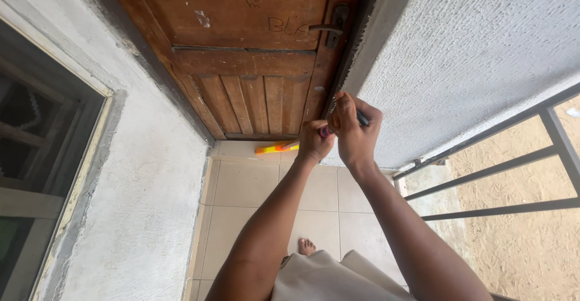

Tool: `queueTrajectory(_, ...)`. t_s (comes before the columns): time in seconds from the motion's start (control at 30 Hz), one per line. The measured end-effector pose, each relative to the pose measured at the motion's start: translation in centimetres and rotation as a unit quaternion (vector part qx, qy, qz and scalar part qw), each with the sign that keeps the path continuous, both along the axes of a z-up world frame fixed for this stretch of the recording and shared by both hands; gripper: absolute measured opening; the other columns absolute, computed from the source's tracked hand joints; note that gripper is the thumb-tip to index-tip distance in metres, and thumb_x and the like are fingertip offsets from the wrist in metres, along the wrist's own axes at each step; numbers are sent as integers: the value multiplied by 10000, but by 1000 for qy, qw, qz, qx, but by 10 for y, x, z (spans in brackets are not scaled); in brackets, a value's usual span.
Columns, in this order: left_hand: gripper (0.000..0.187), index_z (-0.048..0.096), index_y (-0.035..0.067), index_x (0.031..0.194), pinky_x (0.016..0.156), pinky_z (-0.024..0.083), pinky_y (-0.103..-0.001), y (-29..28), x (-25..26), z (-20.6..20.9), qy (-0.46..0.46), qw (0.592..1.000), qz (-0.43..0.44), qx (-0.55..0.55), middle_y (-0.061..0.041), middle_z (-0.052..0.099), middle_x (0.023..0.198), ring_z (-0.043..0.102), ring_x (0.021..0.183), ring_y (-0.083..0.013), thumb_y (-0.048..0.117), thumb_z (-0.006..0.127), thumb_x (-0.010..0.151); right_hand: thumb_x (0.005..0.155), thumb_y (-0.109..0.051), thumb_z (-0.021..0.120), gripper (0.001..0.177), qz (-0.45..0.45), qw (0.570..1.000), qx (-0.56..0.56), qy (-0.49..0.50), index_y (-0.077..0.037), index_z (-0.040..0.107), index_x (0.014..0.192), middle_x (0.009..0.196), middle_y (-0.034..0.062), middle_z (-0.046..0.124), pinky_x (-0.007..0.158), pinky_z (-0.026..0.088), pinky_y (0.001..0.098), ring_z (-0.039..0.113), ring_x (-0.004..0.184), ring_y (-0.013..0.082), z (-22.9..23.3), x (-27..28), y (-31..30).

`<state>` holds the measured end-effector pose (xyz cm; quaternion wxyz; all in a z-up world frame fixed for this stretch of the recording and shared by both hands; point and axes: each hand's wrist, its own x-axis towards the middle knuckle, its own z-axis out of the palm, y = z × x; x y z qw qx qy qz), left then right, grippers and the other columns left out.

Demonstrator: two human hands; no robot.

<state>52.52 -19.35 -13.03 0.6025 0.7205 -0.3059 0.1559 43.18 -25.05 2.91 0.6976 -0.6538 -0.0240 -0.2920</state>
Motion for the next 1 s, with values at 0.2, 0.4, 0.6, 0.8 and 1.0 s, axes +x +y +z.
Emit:
queueTrajectory(0.2, 214, 565, -6, 716, 562, 467, -424, -30, -6, -4, -14, 998, -65, 0, -222, 599, 707, 644, 676, -408, 148, 605, 860, 1098, -269, 589, 481, -82, 996, -9, 19, -37, 555, 677, 586, -23, 467, 482, 290, 255, 393, 529, 54, 17, -14, -9)
queueTrajectory(0.4, 322, 532, -22, 653, 551, 428, -444, -43, -31, -5, 11, 997, -75, 28, -234, 570, 648, 620, 623, -421, 178, 629, 885, 1065, -247, 596, 455, -110, 992, 58, 36, -22, 551, 672, 580, -6, 459, 456, 319, 265, 403, 503, 67, 27, -22, -19)
queueTrajectory(0.6, 312, 551, -12, 659, 522, 435, -427, -45, -59, 34, 19, 994, -110, -4, -227, 564, 633, 610, 590, -410, 192, 655, 870, 1056, -230, 617, 453, -116, 992, 43, -10, -41, 508, 659, 564, 4, 434, 433, 275, 265, 366, 464, 76, 54, -50, -17)
queueTrajectory(0.8, 347, 513, -5, 633, 528, 421, -415, -48, -60, 44, -16, 995, -95, -23, -217, 540, 615, 580, 581, -407, 187, 655, 885, 1064, -215, 627, 435, -102, 992, 40, -64, -33, 520, 684, 594, 4, 432, 461, 287, 268, 405, 500, 84, 64, -59, -12)
queueTrajectory(1.0, 352, 501, -28, 637, 508, 384, -415, -40, -50, 16, 21, 994, -102, 12, -220, 519, 588, 523, 496, -356, 165, 624, 904, 1082, -202, 560, 439, -163, 986, 14, -30, -57, 485, 674, 586, -16, 439, 468, 333, 260, 426, 502, 66, 54, -46, 5)
